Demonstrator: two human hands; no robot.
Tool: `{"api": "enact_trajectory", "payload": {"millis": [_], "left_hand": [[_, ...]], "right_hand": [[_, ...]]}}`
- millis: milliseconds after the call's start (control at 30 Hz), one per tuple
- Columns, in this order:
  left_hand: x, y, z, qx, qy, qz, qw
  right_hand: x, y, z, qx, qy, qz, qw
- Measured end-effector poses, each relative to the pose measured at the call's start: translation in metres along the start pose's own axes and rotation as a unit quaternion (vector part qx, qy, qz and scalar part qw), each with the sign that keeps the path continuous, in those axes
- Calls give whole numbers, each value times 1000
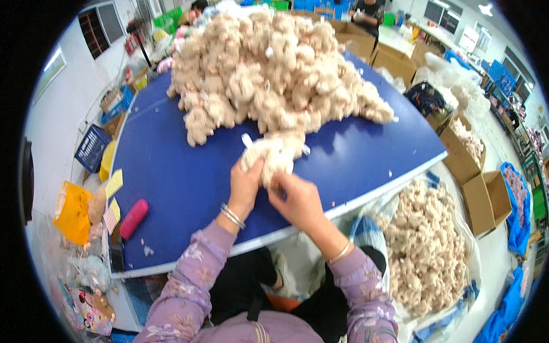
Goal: The person trims loose threads and excess fabric from small stuffed animals using scissors. The person handles each toy one at a time, snips visible threads, and places the finished items into a large white sack.
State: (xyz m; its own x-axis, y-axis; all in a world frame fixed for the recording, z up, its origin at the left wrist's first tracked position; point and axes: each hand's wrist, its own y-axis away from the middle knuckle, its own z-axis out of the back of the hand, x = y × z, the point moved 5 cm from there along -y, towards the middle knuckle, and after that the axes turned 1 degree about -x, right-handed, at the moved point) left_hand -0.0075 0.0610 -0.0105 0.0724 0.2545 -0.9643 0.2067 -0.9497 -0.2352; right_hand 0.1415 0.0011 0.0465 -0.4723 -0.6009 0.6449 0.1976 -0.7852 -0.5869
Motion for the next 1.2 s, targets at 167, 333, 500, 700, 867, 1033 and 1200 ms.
{"api": "enact_trajectory", "payload": {"millis": [167,333,500,700,867,1033,1200], "left_hand": [[6,-4,3,-2,97,85,992],[2,-3,0,7,124,93,988],[-18,-2,-2,36,136,47,989],[-27,14,-26,126,-6,-90,988],[-16,4,-10,147,119,33,981],[-11,2,-7,120,117,67,984],[-7,-2,-9,113,79,26,990]], "right_hand": [[7,1,-7,49,5,71,996],[10,2,-1,42,-20,50,998],[-19,-17,37,-62,-70,-135,986],[-46,-3,6,25,-317,-280,906],[-80,-19,89,-115,-437,-219,865],[-71,-47,144,-130,-412,-151,889],[-101,-56,41,-52,83,-125,987]]}}
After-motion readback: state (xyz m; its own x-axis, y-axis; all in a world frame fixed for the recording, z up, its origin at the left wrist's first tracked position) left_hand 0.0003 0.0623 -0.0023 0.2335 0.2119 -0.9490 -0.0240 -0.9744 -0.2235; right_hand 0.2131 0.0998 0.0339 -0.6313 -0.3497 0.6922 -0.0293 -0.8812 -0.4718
